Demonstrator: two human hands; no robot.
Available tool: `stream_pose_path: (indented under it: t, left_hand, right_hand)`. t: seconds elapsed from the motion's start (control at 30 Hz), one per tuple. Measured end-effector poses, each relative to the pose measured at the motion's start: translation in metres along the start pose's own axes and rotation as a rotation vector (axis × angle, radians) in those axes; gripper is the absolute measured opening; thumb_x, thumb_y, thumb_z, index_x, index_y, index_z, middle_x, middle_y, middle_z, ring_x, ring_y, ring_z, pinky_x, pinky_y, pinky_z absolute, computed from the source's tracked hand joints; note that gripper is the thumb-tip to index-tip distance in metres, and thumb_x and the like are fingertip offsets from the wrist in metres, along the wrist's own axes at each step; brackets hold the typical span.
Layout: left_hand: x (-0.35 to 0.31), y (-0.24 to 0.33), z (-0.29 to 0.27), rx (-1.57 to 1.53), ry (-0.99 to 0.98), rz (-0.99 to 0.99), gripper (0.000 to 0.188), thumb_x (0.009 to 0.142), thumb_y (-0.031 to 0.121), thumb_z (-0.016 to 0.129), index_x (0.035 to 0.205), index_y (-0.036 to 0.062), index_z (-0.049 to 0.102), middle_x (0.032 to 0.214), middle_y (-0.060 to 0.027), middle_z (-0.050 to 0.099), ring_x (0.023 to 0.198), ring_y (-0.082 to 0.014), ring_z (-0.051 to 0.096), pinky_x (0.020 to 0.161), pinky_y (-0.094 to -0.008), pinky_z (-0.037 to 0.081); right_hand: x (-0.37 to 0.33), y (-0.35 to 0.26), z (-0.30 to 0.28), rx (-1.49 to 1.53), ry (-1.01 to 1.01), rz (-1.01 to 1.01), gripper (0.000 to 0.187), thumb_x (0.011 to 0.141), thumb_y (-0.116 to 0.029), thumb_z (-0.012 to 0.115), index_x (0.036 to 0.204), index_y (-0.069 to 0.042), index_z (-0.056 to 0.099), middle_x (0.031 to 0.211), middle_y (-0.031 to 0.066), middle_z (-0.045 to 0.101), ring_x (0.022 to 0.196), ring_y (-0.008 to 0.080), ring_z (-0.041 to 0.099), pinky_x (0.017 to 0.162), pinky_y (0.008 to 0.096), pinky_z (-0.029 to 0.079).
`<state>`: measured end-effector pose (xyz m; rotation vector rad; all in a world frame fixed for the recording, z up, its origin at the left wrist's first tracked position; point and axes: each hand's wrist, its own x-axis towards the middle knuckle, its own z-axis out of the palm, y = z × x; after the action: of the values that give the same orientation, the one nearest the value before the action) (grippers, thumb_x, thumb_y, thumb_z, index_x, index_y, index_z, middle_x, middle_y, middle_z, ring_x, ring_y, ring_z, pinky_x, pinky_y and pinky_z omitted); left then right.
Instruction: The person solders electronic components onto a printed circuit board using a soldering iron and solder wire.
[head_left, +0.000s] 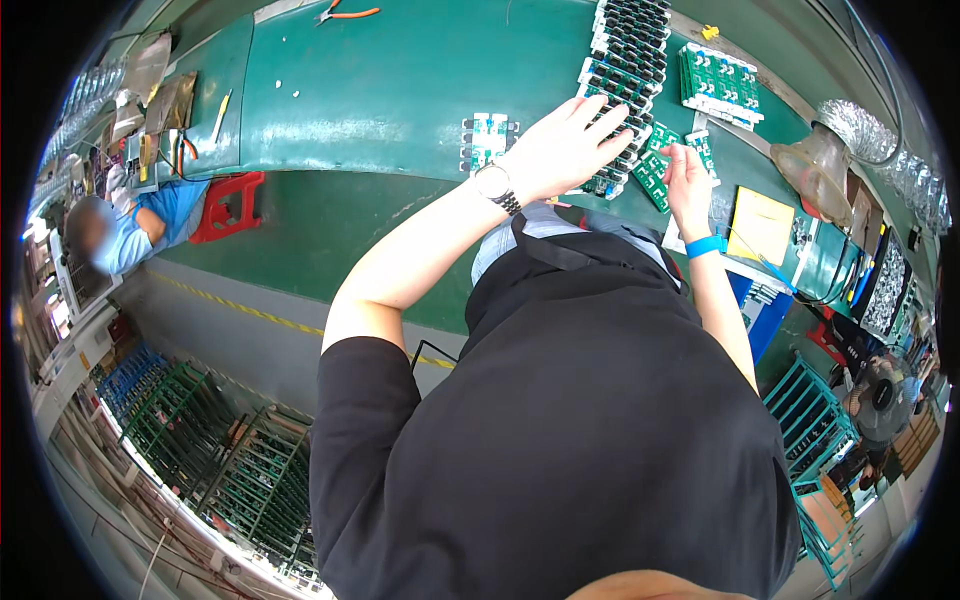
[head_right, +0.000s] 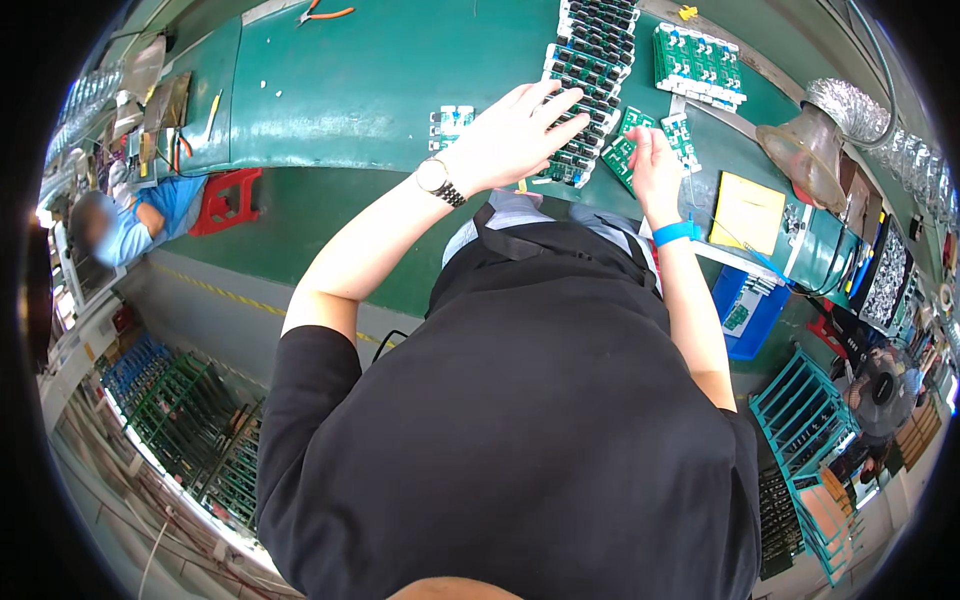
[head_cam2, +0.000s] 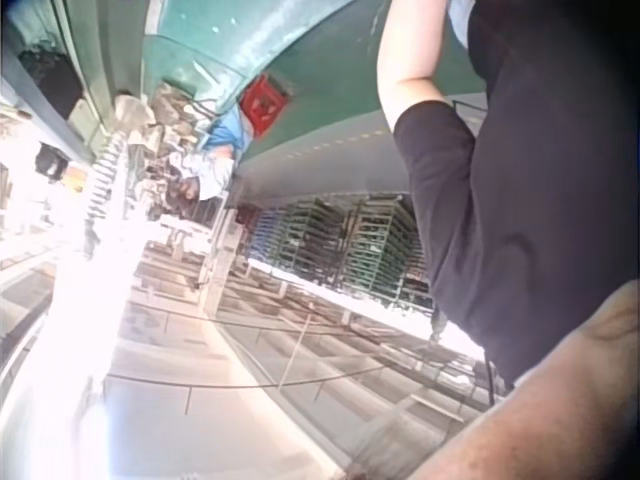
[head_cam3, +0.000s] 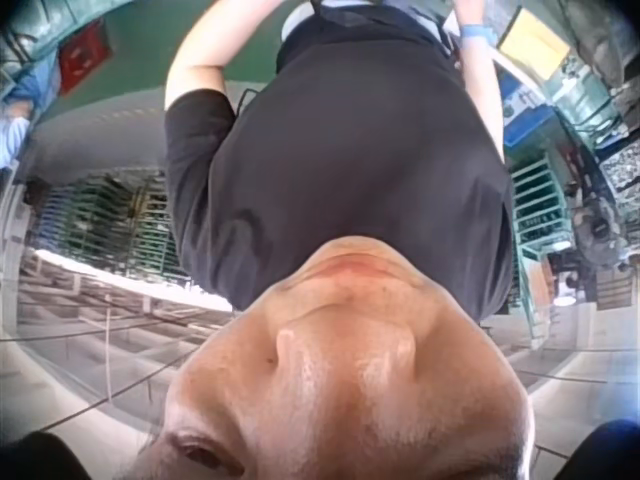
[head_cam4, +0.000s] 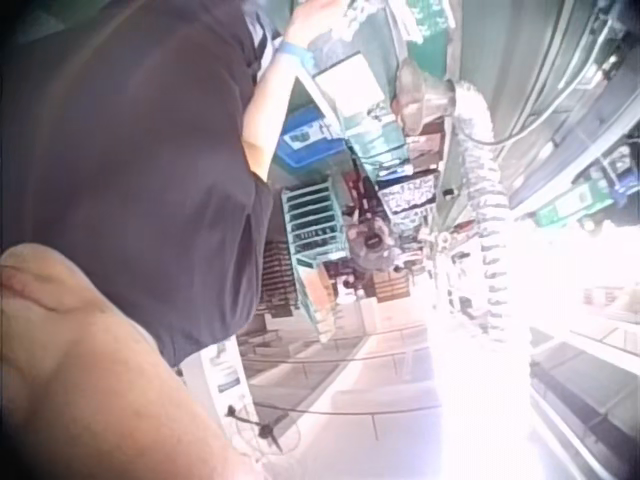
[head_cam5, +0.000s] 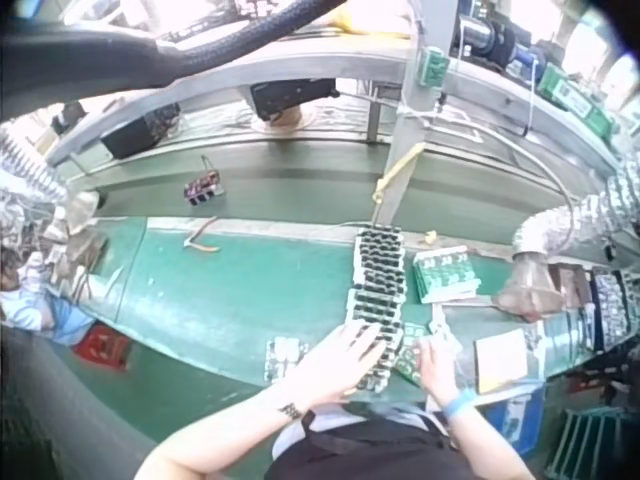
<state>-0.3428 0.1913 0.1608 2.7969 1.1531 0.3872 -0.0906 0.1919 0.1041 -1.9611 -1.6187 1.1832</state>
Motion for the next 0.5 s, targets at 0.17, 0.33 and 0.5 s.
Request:
stream_pose_path:
  t: [0.17,0.33,0.5]
  left_hand:
    - [0.001,-0.002,0.005,0.001,0.022,0.004,0.065,0.07,0.021,0.077,0.129,0.0077,0.053,0.138,-0.0142,0.046,0.126,-0.0316,0.043,0.104,-0.0399,0.039]
    - [0.002,-0.003,0.004,-0.187,-0.052,-0.036,0.079,0.062,0.022,0.083,0.132,0.0075,0.048,0.137,-0.0152,0.045,0.126,-0.0331,0.043,0.104,-0.0416,0.04]
    - [-0.021,0.002,0.029,-0.265,-0.07,-0.277,0.105,0.055,0.028,0.088,0.143,0.0082,0.035,0.141,-0.0197,0.037,0.127,-0.0355,0.041,0.106,-0.0448,0.037]
  right_hand:
    - [-0.002,-0.002,0.001,0.293,0.007,-0.183,0.042,0.097,-0.011,0.053,0.138,-0.012,0.045,0.105,0.0079,0.063,0.073,0.0121,0.064,0.07,0.0271,0.052]
    - [0.002,0.005,0.011,0.129,0.071,-0.272,0.065,0.08,-0.011,0.073,0.138,-0.009,0.044,0.121,0.0121,0.058,0.094,0.0171,0.064,0.077,0.0302,0.054]
    - [0.011,-0.003,0.016,-0.01,0.01,-0.191,0.073,0.08,-0.015,0.074,0.142,-0.006,0.037,0.137,0.0144,0.048,0.117,0.0238,0.055,0.087,0.0337,0.052]
